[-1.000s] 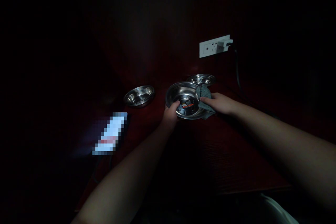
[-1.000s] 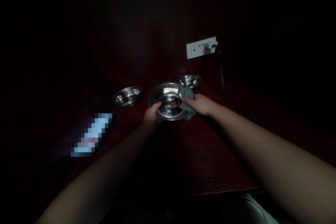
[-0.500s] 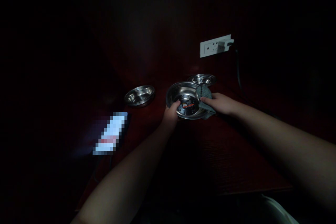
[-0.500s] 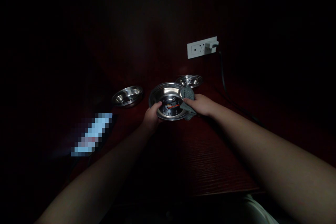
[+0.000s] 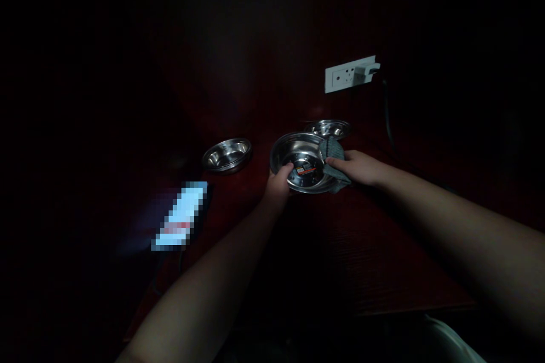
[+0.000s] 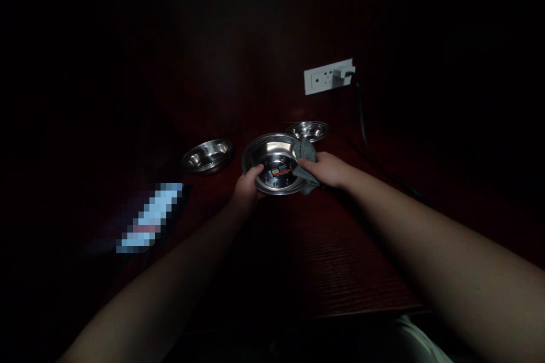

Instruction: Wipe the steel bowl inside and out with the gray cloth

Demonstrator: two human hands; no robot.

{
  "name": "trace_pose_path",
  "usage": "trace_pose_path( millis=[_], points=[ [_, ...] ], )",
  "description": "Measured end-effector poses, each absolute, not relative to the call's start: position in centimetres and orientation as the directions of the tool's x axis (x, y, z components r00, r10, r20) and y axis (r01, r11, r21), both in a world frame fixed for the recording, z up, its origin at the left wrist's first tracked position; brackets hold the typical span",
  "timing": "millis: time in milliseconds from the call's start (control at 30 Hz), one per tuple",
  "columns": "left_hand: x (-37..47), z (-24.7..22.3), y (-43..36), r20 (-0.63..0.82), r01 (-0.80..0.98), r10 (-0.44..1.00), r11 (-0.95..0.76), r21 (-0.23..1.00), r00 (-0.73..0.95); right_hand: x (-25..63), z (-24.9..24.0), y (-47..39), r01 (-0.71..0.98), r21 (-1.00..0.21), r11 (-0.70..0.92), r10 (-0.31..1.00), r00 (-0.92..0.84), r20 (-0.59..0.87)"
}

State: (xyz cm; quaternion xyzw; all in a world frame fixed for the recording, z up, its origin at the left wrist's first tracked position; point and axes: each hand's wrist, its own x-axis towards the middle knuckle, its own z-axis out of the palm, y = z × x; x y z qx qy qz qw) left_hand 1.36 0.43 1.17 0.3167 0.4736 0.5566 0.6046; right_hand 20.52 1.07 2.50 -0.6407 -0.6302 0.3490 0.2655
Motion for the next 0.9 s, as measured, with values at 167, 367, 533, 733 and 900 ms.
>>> trace_pose_path(
  millis=[167, 367, 533, 733, 900],
  points=[
    [1.43, 1.08, 0.49, -0.202, -0.382, 0.977, 0.160, 0.910, -0.074, 20.54, 2.41, 1.12, 0.606, -0.792, -0.078, 0.991, -0.039, -0.127],
    [1.34, 0.98, 0.49, -0.208, -0.372, 0.976, 0.167, 0.913, -0.072, 20.41, 2.69, 0.90, 0.635, -0.768, -0.076, 0.992, -0.027, -0.121],
    [1.23, 0.98, 0.43, -0.209, -0.362, 0.976, 0.172, 0.916, -0.063, 20.33, 2.83, 0.80, 0.648, -0.759, -0.065, 0.993, -0.034, -0.114],
    [1.16, 0.63, 0.73, -0.202, -0.357, 0.977, 0.166, 0.919, -0.064, 20.29, 2.87, 0.78, 0.653, -0.754, -0.075, 0.993, -0.024, -0.119],
    [1.17, 0.70, 0.56, -0.196, -0.357, 0.978, 0.160, 0.920, -0.067, 20.50, 2.55, 1.06, 0.655, -0.754, -0.045, 0.994, -0.043, -0.096]
  ],
)
